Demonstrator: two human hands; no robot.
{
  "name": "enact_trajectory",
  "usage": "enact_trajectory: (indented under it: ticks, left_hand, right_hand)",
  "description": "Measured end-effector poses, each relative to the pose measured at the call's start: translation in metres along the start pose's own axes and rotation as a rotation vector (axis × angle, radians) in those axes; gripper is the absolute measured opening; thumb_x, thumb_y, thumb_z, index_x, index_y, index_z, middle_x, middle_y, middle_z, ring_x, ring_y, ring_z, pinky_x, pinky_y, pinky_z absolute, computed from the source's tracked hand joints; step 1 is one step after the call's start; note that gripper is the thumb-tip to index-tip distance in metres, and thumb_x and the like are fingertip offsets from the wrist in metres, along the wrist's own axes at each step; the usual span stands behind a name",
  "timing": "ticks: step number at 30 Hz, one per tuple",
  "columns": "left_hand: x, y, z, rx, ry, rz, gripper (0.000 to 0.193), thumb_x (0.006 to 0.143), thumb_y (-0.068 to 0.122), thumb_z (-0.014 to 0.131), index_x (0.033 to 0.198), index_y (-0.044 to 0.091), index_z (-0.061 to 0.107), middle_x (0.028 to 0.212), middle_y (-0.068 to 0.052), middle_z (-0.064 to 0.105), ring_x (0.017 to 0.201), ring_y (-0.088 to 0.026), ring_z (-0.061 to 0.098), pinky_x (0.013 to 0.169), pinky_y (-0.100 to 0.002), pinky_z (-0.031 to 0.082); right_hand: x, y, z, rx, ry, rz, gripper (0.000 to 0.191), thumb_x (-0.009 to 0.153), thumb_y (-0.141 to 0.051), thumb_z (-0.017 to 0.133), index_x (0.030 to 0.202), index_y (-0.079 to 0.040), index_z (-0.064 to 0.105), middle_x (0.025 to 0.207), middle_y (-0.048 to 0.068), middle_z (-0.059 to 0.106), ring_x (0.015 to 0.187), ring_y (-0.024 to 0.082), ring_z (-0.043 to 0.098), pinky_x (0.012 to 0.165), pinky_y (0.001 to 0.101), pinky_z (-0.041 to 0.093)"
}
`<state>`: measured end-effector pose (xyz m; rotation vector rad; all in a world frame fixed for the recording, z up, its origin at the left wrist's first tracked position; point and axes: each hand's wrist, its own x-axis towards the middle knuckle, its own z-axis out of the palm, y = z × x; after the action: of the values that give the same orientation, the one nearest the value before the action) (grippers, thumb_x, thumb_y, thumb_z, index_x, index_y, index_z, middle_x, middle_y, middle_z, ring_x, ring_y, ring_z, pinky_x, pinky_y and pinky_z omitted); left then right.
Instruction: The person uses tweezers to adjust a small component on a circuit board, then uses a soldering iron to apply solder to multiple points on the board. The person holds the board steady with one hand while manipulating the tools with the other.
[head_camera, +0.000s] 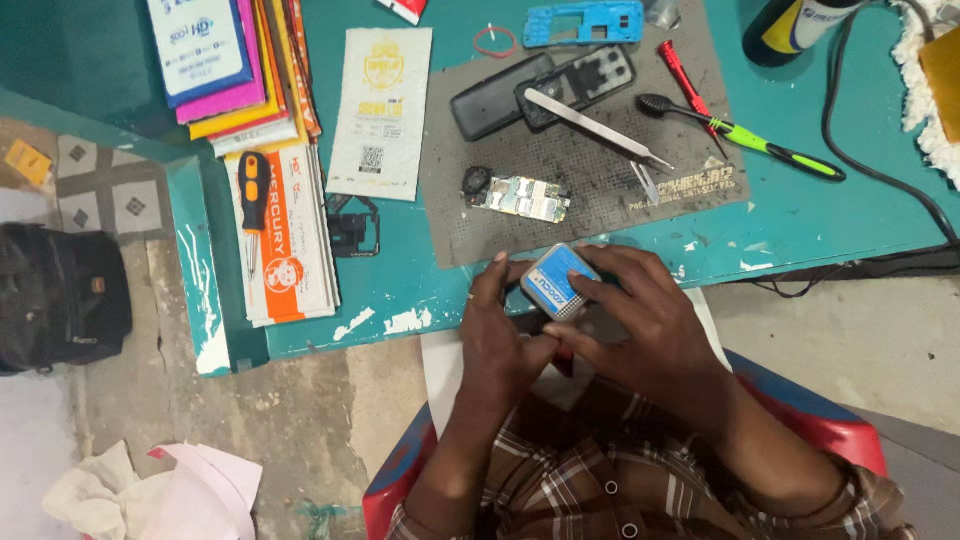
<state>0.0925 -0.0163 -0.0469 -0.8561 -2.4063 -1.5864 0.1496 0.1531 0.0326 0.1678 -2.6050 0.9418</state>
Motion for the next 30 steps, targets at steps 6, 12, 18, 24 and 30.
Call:
enact_trajectory:
  ticks: [6, 12, 18, 24, 30]
  left_hand:
    - [0.000, -0.005, 0.006, -0.010, 0.056, 0.103, 0.095, 0.076, 0.012, 0.092, 0.148, -0.002, 0.032, 0.123, -0.019, 0.067, 0.112, -0.036, 0.070, 0.104, -0.046, 0.055]
    - [0.003, 0.005, 0.004, 0.035, 0.055, 0.078, 0.091, 0.079, 0.007, 0.087, 0.150, -0.005, 0.032, 0.121, -0.018, 0.069, 0.109, -0.035, 0.071, 0.103, -0.046, 0.055]
    - [0.007, 0.008, 0.004, -0.093, 0.043, 0.075, 0.086, 0.083, 0.004, 0.085, 0.150, -0.006, 0.031, 0.124, -0.022, 0.067, 0.113, -0.035, 0.072, 0.102, -0.043, 0.058]
    - [0.007, 0.006, 0.002, -0.128, 0.042, 0.049, 0.084, 0.081, 0.000, 0.083, 0.149, -0.004, 0.033, 0.126, -0.024, 0.066, 0.114, -0.036, 0.072, 0.101, -0.042, 0.058]
    - [0.007, -0.002, 0.002, -0.068, 0.023, 0.058, 0.082, 0.084, -0.004, 0.079, 0.153, 0.002, 0.034, 0.126, -0.021, 0.068, 0.117, -0.035, 0.072, 0.102, -0.042, 0.059]
  right_hand:
    - [0.008, -0.005, 0.011, -0.250, -0.115, -0.040, 0.051, 0.084, -0.030, 0.082, 0.118, 0.006, 0.067, 0.128, 0.026, 0.064, 0.116, 0.038, 0.064, 0.096, 0.0437, 0.055]
    - [0.011, -0.011, 0.001, -0.616, -0.271, -0.266, 0.051, 0.095, -0.033, 0.062, 0.124, 0.009, 0.062, 0.125, 0.037, 0.062, 0.118, 0.041, 0.066, 0.093, 0.0389, 0.058]
    - [0.018, -0.011, 0.000, -0.625, -0.278, -0.272, 0.052, 0.099, -0.031, 0.059, 0.125, 0.014, 0.060, 0.123, 0.039, 0.063, 0.115, 0.042, 0.067, 0.091, 0.0399, 0.059]
    - [0.025, -0.015, -0.005, -0.656, -0.316, -0.312, 0.053, 0.100, -0.029, 0.058, 0.128, 0.017, 0.056, 0.122, 0.042, 0.061, 0.115, 0.044, 0.068, 0.089, 0.0412, 0.062]
    - [0.038, -0.024, -0.002, -0.552, -0.451, -0.121, 0.062, 0.088, -0.019, 0.061, 0.143, 0.008, 0.051, 0.128, 0.041, 0.057, 0.101, 0.042, 0.069, 0.065, 0.0367, 0.064]
